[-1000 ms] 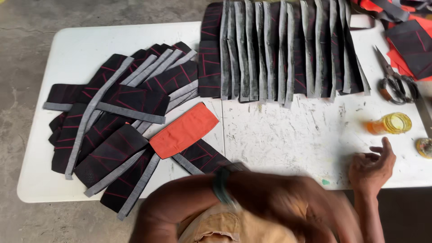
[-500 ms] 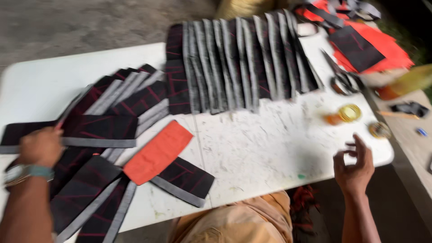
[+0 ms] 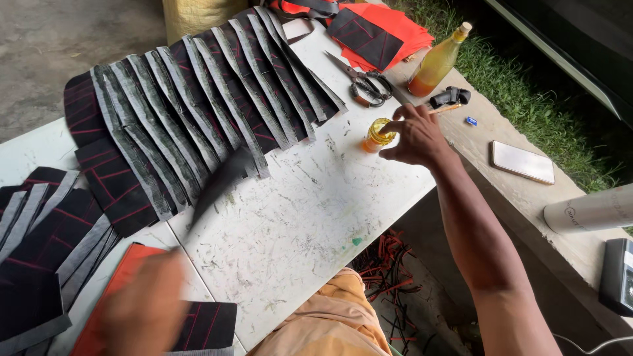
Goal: The person repeatedly applies a yellow substance from a small jar onto the edges of rectangular fabric pieces using a finger. They handle the fabric pieces one at a time, applying the substance to the edges, and then place them into a stack.
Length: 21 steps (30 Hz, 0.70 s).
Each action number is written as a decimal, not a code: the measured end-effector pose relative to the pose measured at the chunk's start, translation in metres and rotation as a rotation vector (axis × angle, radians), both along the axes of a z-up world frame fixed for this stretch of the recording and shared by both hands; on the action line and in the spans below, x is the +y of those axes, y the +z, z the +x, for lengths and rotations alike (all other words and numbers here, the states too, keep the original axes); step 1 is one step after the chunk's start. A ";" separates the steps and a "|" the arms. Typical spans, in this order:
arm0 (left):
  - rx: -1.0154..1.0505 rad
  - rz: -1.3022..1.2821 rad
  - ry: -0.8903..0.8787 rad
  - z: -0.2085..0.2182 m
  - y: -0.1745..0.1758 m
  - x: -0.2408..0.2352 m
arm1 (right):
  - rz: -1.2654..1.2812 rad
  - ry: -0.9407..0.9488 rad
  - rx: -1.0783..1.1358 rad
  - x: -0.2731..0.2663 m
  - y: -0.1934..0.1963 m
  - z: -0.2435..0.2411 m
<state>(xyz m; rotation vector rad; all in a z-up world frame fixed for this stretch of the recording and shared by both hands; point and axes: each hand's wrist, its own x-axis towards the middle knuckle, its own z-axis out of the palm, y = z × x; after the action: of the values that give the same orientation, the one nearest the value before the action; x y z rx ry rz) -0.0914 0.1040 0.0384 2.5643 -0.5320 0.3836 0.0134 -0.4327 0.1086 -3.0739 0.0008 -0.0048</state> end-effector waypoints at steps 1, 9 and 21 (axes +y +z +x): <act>0.048 0.000 -0.113 -0.007 0.007 -0.034 | -0.022 -0.010 0.047 0.005 -0.002 0.008; 0.446 0.253 -0.634 0.007 0.035 -0.138 | 0.009 0.018 0.149 -0.012 0.002 0.023; 0.383 0.272 -0.728 0.014 -0.006 -0.188 | 0.010 0.054 0.117 -0.003 0.017 0.028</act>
<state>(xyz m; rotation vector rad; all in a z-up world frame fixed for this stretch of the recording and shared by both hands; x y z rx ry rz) -0.0775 -0.0836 0.0328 2.3742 -1.3567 -0.4470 0.0409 -0.4359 0.1258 -3.0582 -0.0765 0.1777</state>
